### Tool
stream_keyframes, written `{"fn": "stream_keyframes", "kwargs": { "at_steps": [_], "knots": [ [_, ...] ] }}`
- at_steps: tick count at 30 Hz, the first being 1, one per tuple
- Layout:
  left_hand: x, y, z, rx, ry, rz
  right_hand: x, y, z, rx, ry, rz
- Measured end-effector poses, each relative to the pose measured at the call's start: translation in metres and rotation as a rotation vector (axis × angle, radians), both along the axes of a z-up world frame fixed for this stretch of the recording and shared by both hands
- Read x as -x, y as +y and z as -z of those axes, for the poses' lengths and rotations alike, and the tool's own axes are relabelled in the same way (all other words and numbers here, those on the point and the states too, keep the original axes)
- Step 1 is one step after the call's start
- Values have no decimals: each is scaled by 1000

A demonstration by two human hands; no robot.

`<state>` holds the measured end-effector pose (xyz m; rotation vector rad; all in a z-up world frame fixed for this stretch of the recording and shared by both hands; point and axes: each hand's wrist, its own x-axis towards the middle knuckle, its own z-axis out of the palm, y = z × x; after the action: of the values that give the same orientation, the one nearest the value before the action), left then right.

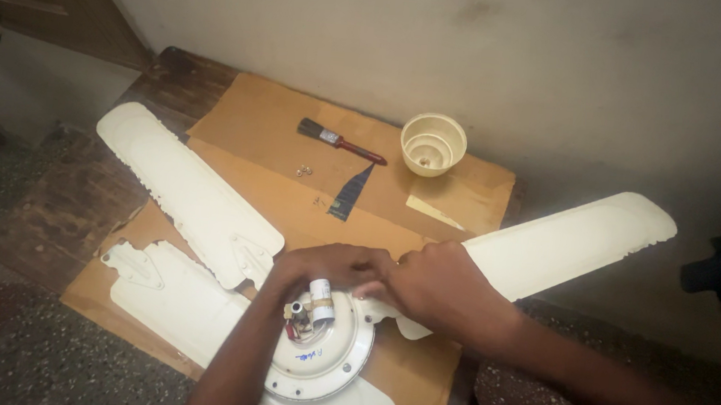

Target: The person attaches a ceiling fan blade to the fan motor housing using screws. They align the blade, insert screws, and tighten them by hand to secure the blade in place.

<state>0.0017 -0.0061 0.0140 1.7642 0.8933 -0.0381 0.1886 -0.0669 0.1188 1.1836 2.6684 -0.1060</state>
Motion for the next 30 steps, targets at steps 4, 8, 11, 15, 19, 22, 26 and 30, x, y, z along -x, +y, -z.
{"fn": "stream_keyframes", "kwargs": {
  "at_steps": [4, 8, 11, 15, 19, 22, 26, 30],
  "knots": [
    [1, 3, 4, -31, -84, 39, -2, 2, 10, -13, 317, -191],
    [2, 3, 5, -57, -12, -2, -9, -1, 9, -29, 248, -431],
    [2, 3, 4, -22, -4, -9, -11, -1, 8, -90, 383, -472],
    [4, 5, 4, -68, -59, 26, -5, 0, 7, -114, 328, -265],
    [5, 7, 11, -110, -25, 34, -4, -1, 5, -64, 206, -157],
    [4, 12, 19, -165, -95, 77, -1, -1, 8, -41, 142, -133],
    [5, 14, 23, -139, -127, 67, -1, -2, 13, -117, 283, -286],
    [5, 11, 21, -135, -57, 17, -5, -8, 14, -91, 211, -444]
  ]
}}
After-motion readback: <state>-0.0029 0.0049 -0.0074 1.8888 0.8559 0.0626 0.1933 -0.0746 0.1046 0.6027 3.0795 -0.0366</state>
